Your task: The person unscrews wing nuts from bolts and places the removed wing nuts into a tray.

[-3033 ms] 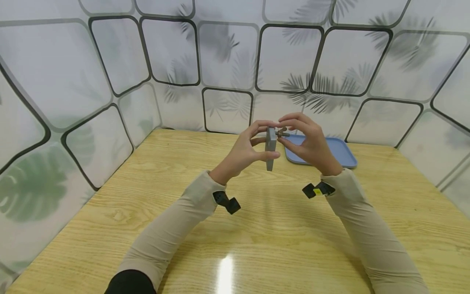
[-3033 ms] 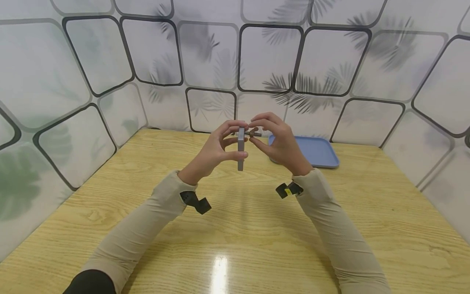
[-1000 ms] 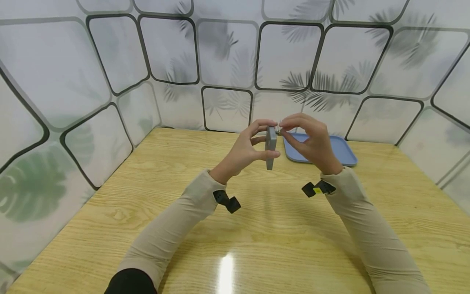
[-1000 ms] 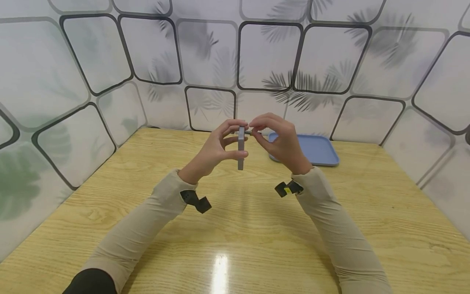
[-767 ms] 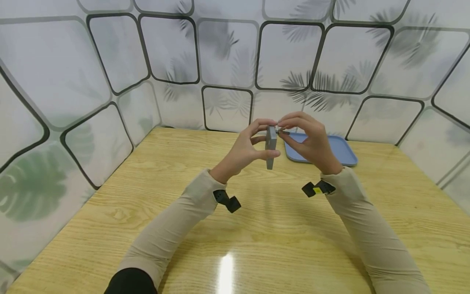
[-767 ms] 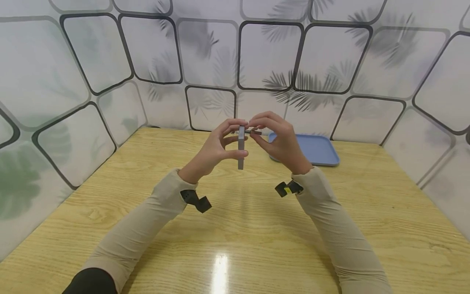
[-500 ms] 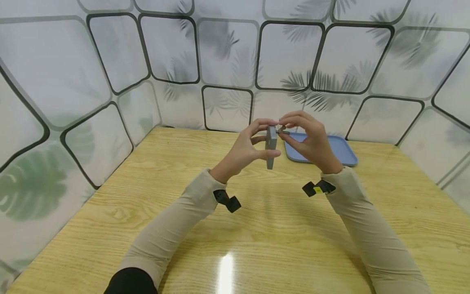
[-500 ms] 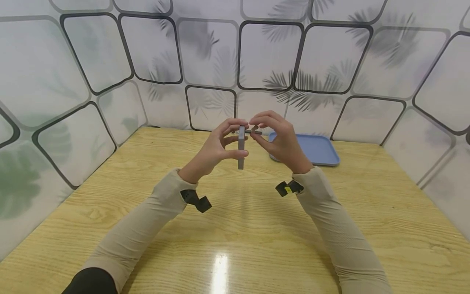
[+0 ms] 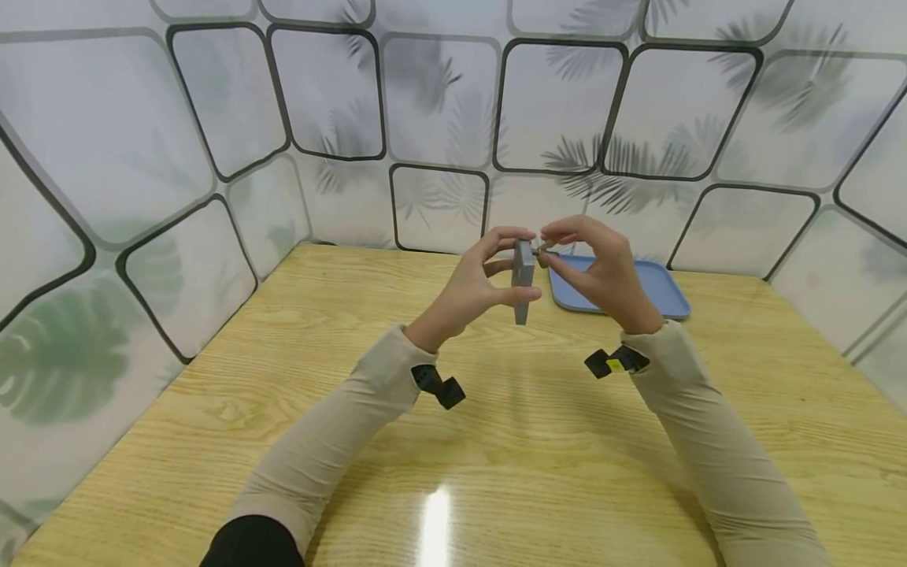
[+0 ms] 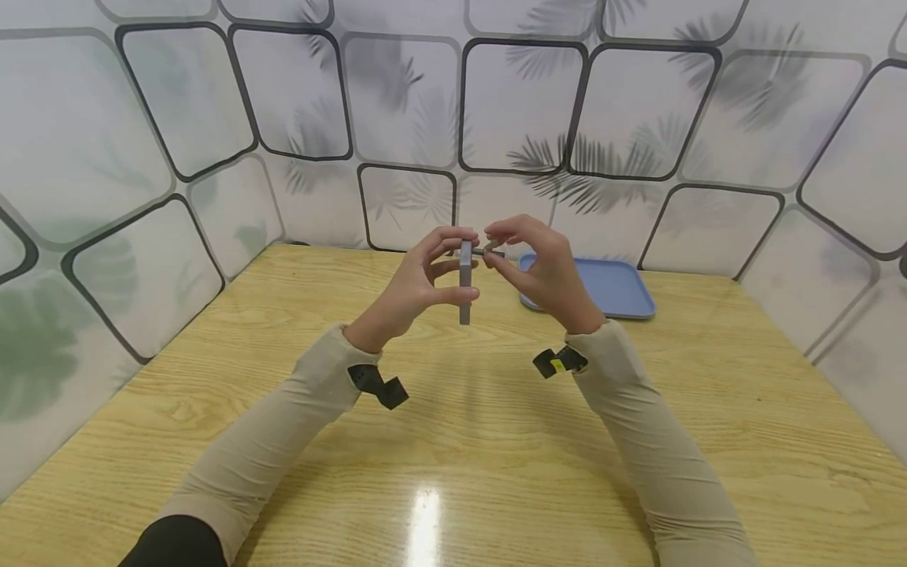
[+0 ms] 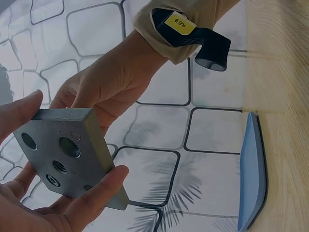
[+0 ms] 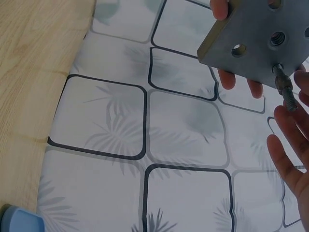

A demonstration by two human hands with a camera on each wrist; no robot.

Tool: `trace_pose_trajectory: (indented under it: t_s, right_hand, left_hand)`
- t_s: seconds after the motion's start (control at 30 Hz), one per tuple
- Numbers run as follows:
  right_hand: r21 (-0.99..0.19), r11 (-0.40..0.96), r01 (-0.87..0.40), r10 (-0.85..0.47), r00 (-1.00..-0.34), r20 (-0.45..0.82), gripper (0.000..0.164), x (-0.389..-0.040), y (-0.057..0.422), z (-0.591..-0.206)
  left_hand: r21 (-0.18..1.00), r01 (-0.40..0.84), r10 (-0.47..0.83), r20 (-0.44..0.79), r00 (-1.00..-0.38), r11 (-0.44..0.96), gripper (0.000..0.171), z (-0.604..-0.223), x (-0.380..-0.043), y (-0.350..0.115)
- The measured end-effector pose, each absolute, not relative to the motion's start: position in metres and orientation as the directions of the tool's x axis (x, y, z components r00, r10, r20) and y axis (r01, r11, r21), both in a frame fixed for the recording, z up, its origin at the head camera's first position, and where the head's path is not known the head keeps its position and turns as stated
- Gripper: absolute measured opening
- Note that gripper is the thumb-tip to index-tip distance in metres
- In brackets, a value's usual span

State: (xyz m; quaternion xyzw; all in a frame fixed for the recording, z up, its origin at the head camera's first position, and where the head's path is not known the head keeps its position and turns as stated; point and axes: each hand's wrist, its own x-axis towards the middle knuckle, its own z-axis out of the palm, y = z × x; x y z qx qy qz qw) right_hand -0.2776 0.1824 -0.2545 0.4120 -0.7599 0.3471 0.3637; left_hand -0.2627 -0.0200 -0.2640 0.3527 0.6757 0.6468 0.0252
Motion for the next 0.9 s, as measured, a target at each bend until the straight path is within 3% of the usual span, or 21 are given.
trace_pose_trajectory:
  t_s: [0.43, 0.67, 0.9]
  right_hand:
    - [-0.188, 0.326, -0.927, -0.357, -0.305, 0.883, 0.029, -0.2739, 0.1789, -0.2527]
    - [-0.189, 0.326, -0.927, -0.378, -0.31, 0.872, 0.03, -0.2738, 0.178, -0.2523]
    - [-0.208, 0.373, -0.904, -0.412, -0.363, 0.836, 0.033, -0.2761, 0.1796, -0.2535]
  left_hand:
    - [0.899, 0.43, 0.505, 0.411, -0.758, -0.086, 0.061, -0.2638, -0.2625, -0.0203]
    - [0.896, 0.434, 0.511, 0.416, -0.752, -0.091, 0.061, -0.2636, -0.2623, -0.0199]
    - [0.895, 0.437, 0.511, 0.419, -0.751, -0.092, 0.061, -0.2636, -0.2623, -0.0201]
